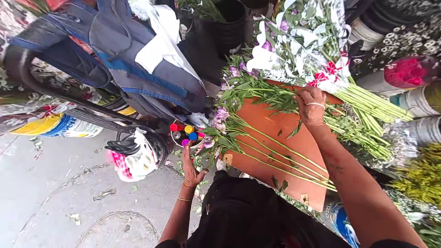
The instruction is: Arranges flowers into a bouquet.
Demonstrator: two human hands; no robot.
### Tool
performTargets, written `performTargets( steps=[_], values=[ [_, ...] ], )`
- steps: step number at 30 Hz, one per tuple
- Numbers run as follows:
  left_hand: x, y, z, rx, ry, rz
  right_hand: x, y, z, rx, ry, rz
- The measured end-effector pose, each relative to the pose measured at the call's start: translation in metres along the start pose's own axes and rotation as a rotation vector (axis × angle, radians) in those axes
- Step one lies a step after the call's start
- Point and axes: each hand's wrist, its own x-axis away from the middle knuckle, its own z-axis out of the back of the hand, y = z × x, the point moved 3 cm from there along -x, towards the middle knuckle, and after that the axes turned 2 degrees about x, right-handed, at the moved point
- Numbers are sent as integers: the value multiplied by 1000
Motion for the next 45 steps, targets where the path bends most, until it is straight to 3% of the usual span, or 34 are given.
performTargets(
  steps=[7,10,12,16,19,22,24,27,30,32,35,40,42,44,45],
  values=[
    [-6,23,19,-129,152,-16,-24,-6,102,28,346,144],
    [-47,65,23,-201,313,-105,-18,-30,151,118,435,195],
    [-82,107,11,7,341,-127,-7,-52,175,195,475,217],
    [-162,191,-32,569,101,-21,33,-82,207,251,496,187],
    [-203,245,-72,1089,-111,293,81,-90,225,303,539,180],
    [-217,297,-101,1455,-167,488,133,-91,240,342,505,127],
    [-212,326,-117,1538,-206,525,163,-90,250,287,400,31],
    [-188,369,-145,1541,-374,430,188,-87,264,58,185,-189],
    [-153,407,-172,1422,-505,247,200,-77,255,-119,165,-314],
    [-146,414,-185,1348,-491,145,225,-57,245,3,196,-388],
    [-155,415,-196,1395,-389,180,314,-16,224,297,262,-471],
    [-168,406,-203,1402,-339,326,557,29,184,363,50,-797],
    [-165,404,-206,1410,-312,386,649,20,172,296,-180,-1086],
    [-175,401,-200,1404,-262,387,733,3,161,146,-555,-1474],
    [-182,401,-196,1408,-255,372,772,-4,158,32,-737,-1583]
  ],
)
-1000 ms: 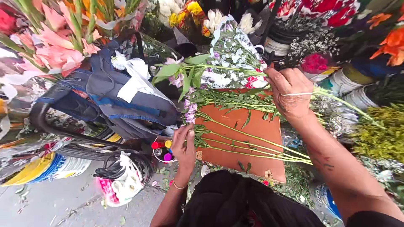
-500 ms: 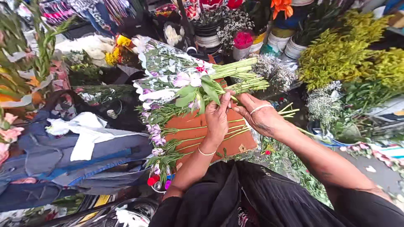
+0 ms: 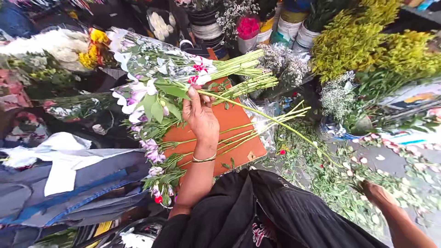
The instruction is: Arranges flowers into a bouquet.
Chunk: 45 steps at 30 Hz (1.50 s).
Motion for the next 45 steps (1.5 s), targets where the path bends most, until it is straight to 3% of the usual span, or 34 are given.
performTargets(
  steps=[2,3,5,8,11,14,17,19,24,25,29,32,35,39,45],
  values=[
    [3,6,-3,6,-66,27,-3,35,-15,11,-237,-51],
    [7,4,-9,15,-109,55,-6,26,2,-13,-183,-40],
    [19,-7,-22,34,-185,120,9,-39,77,-207,83,84],
    [32,-20,-36,51,-238,187,43,-167,176,-492,418,575],
    [36,-15,-42,38,-244,257,75,-287,213,-658,373,1013],
    [27,-1,-34,21,-199,244,92,-345,214,-782,400,1179],
    [22,14,-16,-4,-153,219,103,-360,227,-618,562,1123],
    [27,18,-9,21,-118,257,100,-374,228,-555,566,1156],
    [23,29,19,33,42,251,102,-402,209,-862,15,1333],
    [19,32,33,5,73,248,104,-399,210,-869,7,1333],
    [21,38,107,38,209,380,91,-361,231,-563,378,1294],
    [41,41,150,259,255,487,67,-338,247,-354,407,1339],
    [62,41,171,409,272,560,62,-344,250,-300,395,1384],
    [63,66,208,472,386,447,72,-397,253,-284,415,1437],
    [57,126,297,223,533,285,91,-526,214,-346,294,1587]
  ],
)
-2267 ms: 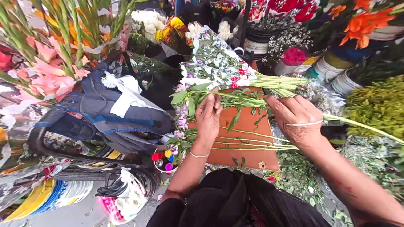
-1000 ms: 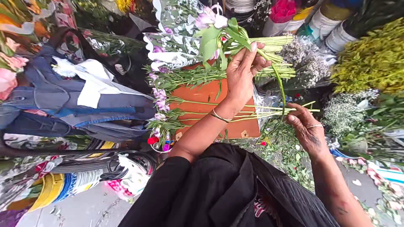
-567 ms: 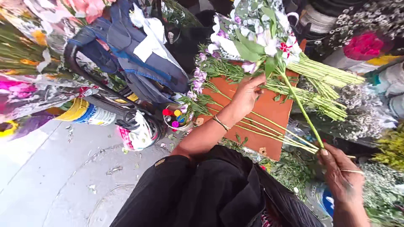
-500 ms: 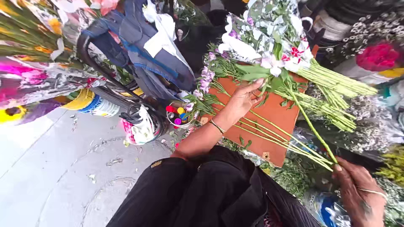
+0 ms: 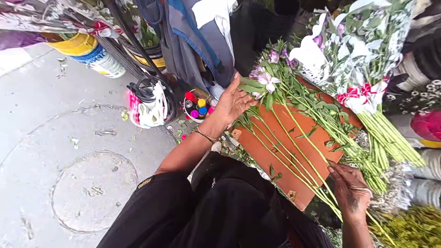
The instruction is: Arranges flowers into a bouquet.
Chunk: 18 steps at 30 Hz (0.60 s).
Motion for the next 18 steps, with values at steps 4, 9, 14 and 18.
performTargets(
  steps=[4,9,14,18],
  values=[
    [-25,19,53,-110,103,-31,-20,24,-61,47,-69,-8],
    [-41,35,106,-102,199,-77,-10,45,-79,222,-105,-22],
    [-40,48,117,-105,261,-109,-10,42,-73,312,-153,-21],
    [-47,53,106,-46,273,-138,-21,36,-75,340,-188,-10]
  ],
)
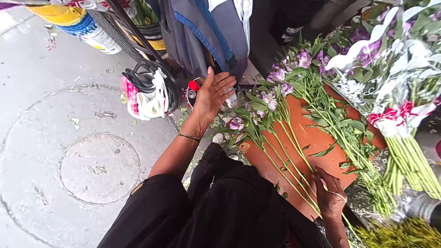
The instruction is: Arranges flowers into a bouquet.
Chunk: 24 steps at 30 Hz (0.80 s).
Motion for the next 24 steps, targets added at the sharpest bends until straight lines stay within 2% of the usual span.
performTargets(
  steps=[3,5,9,12,14,18,24],
  values=[
    [15,8,-20,-15,3,-24,-13,-18,12,-5,17,30],
    [26,13,-32,-69,0,-85,-28,-44,17,-93,14,92],
    [43,23,-65,-242,-16,-263,-66,-152,6,-441,-30,370],
    [50,36,-92,-232,5,-468,-79,-242,-5,-564,-38,594],
    [71,41,-101,-212,44,-551,-81,-282,-11,-618,-21,661],
    [132,38,-100,-248,120,-567,-69,-308,-13,-744,0,671],
    [161,28,-96,-169,184,-620,-31,-302,1,-775,-5,749]
  ],
)
